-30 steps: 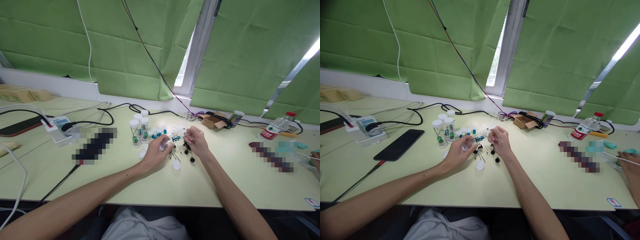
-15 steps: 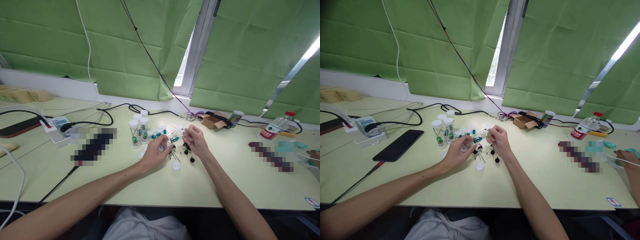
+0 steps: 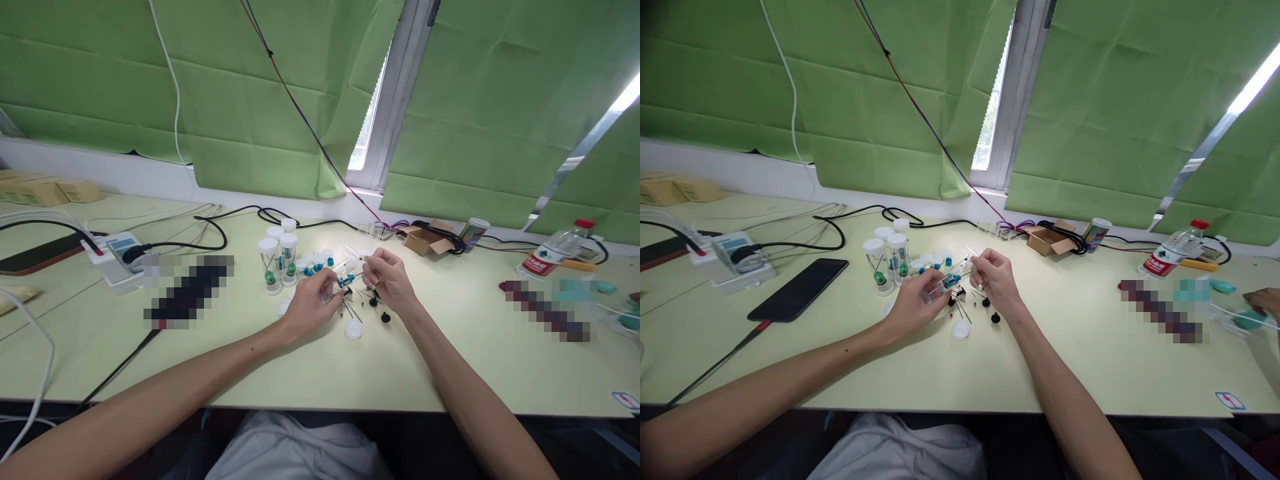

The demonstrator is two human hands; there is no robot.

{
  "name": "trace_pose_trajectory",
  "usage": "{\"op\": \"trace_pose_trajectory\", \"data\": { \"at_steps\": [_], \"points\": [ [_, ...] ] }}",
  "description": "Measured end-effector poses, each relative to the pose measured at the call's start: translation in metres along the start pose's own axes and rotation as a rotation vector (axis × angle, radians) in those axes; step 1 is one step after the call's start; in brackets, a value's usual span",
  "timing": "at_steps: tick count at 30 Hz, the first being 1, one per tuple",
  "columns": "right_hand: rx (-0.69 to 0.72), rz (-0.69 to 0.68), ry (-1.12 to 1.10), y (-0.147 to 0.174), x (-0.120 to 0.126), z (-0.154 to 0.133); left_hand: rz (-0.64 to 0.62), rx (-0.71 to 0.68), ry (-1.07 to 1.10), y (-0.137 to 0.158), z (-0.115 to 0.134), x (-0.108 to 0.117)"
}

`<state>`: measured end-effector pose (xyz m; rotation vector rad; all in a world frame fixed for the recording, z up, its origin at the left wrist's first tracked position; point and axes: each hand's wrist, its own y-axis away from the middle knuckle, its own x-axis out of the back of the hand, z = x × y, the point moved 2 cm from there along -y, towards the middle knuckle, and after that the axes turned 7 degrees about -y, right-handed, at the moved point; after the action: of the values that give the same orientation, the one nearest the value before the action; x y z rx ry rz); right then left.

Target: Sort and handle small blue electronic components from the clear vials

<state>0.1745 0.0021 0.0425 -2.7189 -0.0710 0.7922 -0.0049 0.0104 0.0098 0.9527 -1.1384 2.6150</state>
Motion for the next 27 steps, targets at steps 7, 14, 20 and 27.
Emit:
{"op": "trace_pose_trajectory", "data": {
  "at_steps": [7, 14, 20, 27],
  "points": [
    [-0.011, 0.004, 0.007, 0.0, -0.0004, 0.0006, -0.004, 0.004, 0.019, -0.0006, 0.0018, 0.0015],
    [-0.045, 0.012, -0.047, 0.0001, -0.0013, 0.0009, 0.007, -0.005, 0.007, -0.0013, 0.0035, 0.002],
    [-0.161, 0.019, -0.206, 0.0004, -0.0039, -0.0028, 0.039, -0.002, 0.058, -0.0024, 0.0059, 0.002],
    [-0.226, 0.004, -0.25, 0.0017, -0.0042, -0.0045, 0.047, 0.015, 0.078, -0.0021, 0.0073, 0.0027]
  ]
}}
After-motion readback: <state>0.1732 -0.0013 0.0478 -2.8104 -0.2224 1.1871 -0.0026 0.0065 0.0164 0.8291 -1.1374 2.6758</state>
